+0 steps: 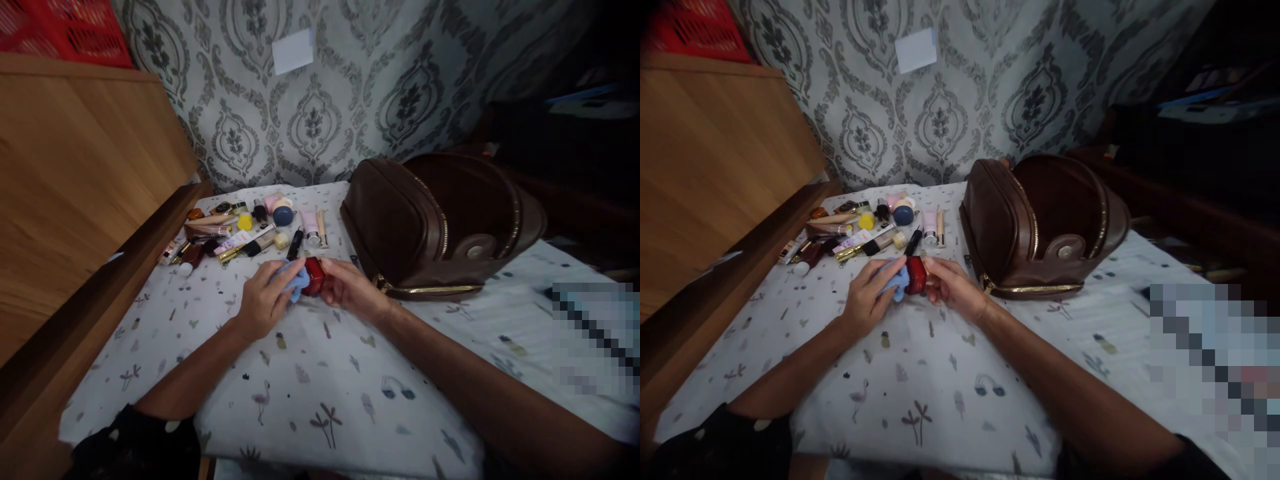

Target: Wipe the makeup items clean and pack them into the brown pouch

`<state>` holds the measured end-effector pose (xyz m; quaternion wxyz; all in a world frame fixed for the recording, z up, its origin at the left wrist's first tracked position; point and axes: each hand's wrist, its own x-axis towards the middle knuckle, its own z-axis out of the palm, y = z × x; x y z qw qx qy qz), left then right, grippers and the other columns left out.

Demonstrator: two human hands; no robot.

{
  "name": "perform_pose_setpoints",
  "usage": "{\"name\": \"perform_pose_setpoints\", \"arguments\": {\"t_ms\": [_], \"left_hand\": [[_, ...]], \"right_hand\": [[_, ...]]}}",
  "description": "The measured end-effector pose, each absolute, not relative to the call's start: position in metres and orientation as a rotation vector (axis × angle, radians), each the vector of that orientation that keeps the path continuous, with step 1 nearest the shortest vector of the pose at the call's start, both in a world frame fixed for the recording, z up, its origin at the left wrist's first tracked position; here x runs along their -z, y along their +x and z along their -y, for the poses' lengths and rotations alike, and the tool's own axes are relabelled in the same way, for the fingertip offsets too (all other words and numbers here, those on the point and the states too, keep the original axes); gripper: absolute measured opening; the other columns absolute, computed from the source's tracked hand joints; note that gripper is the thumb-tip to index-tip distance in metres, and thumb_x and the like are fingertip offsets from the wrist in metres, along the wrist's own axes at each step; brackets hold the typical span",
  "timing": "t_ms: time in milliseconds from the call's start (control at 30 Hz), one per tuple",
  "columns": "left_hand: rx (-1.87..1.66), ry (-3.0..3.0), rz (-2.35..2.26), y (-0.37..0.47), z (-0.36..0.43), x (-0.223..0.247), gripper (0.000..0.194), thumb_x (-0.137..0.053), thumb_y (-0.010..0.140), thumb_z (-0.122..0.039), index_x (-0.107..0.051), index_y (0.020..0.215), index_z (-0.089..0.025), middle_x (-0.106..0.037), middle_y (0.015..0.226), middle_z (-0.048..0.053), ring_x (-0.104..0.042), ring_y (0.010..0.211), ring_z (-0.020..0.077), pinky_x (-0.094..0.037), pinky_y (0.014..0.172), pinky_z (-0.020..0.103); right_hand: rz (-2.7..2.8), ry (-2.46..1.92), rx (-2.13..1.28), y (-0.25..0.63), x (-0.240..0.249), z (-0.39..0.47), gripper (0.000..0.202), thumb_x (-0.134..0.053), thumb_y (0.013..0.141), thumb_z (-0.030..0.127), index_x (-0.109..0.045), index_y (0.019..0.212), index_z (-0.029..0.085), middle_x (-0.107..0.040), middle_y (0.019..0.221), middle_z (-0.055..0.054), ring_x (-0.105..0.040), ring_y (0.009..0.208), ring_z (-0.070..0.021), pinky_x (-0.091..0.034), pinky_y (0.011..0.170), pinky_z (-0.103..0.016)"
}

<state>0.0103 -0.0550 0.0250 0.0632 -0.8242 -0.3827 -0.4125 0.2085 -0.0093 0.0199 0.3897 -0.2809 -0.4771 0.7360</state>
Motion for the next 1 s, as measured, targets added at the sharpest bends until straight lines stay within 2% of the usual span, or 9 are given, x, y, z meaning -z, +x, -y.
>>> {"name": "perform_pose_setpoints", "arguments": {"t_ms": [133, 267, 433, 567, 667, 733, 900, 1000], "left_hand": [[1.380, -2.439, 1.345, 0.012, 0.054, -0.025, 0.025, -0.051, 0.096, -0.028, -0.054, 0.119, -0.020, -0.065, 0.100, 0.005, -0.064, 0.090, 0.0174, -0.052, 0.081, 0.030], [1.508, -2.436, 1.361, 0.015, 0.055, -0.026, 0.011, -0.055, 0.093, -0.023, -0.058, 0.104, -0.021, -0.064, 0.091, 0.002, -0.063, 0.084, 0.0156, -0.052, 0.076, 0.028], [1.451, -2.573, 1.157, 0.013, 0.056, -0.032, 0.022, -0.053, 0.089, -0.007, -0.061, 0.104, -0.021, -0.061, 0.100, 0.005, -0.060, 0.090, 0.0154, -0.051, 0.080, 0.028], [1.235, -2.657, 0.999, 0.006, 0.053, -0.033, 0.030, -0.045, 0.087, 0.000, -0.063, 0.101, -0.020, -0.058, 0.109, 0.008, -0.059, 0.095, 0.0157, -0.051, 0.080, 0.028], [1.253, -2.588, 1.047, 0.004, 0.051, -0.032, 0.033, -0.044, 0.085, 0.002, -0.063, 0.102, -0.019, -0.058, 0.108, 0.008, -0.059, 0.095, 0.0161, -0.051, 0.081, 0.029], [1.361, -2.532, 1.144, 0.005, 0.050, -0.031, 0.033, -0.047, 0.084, 0.001, -0.063, 0.104, -0.019, -0.058, 0.105, 0.007, -0.059, 0.094, 0.0163, -0.050, 0.084, 0.030], [1.566, -2.453, 1.403, 0.012, 0.053, -0.031, 0.031, -0.052, 0.082, -0.002, -0.061, 0.105, -0.020, -0.061, 0.096, 0.002, -0.059, 0.092, 0.0159, -0.051, 0.084, 0.029], [1.576, -2.448, 1.435, 0.015, 0.055, -0.031, 0.027, -0.053, 0.086, -0.007, -0.061, 0.107, -0.020, -0.062, 0.098, 0.002, -0.060, 0.093, 0.0162, -0.051, 0.084, 0.030]], "right_hand": [[1.220, -0.696, -1.874, 0.208, -0.022, 0.011, 0.047, -0.076, 0.070, 0.056, -0.063, 0.087, 0.015, -0.061, 0.064, 0.000, -0.049, 0.044, -0.0078, -0.034, 0.038, -0.020], [1.213, -0.690, -1.867, 0.206, -0.023, 0.013, 0.049, -0.077, 0.069, 0.057, -0.064, 0.090, 0.015, -0.062, 0.066, -0.001, -0.050, 0.046, -0.0080, -0.035, 0.040, -0.020], [1.186, -0.710, -1.851, 0.206, -0.021, 0.012, 0.049, -0.075, 0.068, 0.061, -0.063, 0.082, 0.016, -0.060, 0.064, 0.000, -0.049, 0.046, -0.0078, -0.035, 0.040, -0.020], [1.129, -0.755, -1.864, 0.207, -0.017, 0.008, 0.050, -0.073, 0.066, 0.064, -0.061, 0.073, 0.016, -0.055, 0.054, 0.002, -0.041, 0.038, -0.0059, -0.025, 0.033, -0.019], [1.127, -0.777, -1.891, 0.208, -0.017, 0.007, 0.052, -0.072, 0.065, 0.067, -0.061, 0.070, 0.016, -0.054, 0.050, 0.002, -0.038, 0.035, -0.0062, -0.022, 0.030, -0.019], [1.143, -0.788, -1.903, 0.208, -0.019, 0.007, 0.052, -0.073, 0.064, 0.067, -0.061, 0.070, 0.016, -0.057, 0.052, 0.001, -0.042, 0.036, -0.0069, -0.025, 0.031, -0.019], [1.166, -0.747, -1.918, 0.206, -0.022, 0.010, 0.044, -0.076, 0.071, 0.056, -0.064, 0.082, 0.015, -0.065, 0.063, -0.002, -0.057, 0.050, -0.0103, -0.044, 0.045, -0.020], [1.160, -0.718, -1.888, 0.205, -0.021, 0.010, 0.044, -0.079, 0.070, 0.051, -0.063, 0.090, 0.015, -0.067, 0.071, -0.002, -0.061, 0.055, -0.0107, -0.047, 0.049, -0.020]]}}
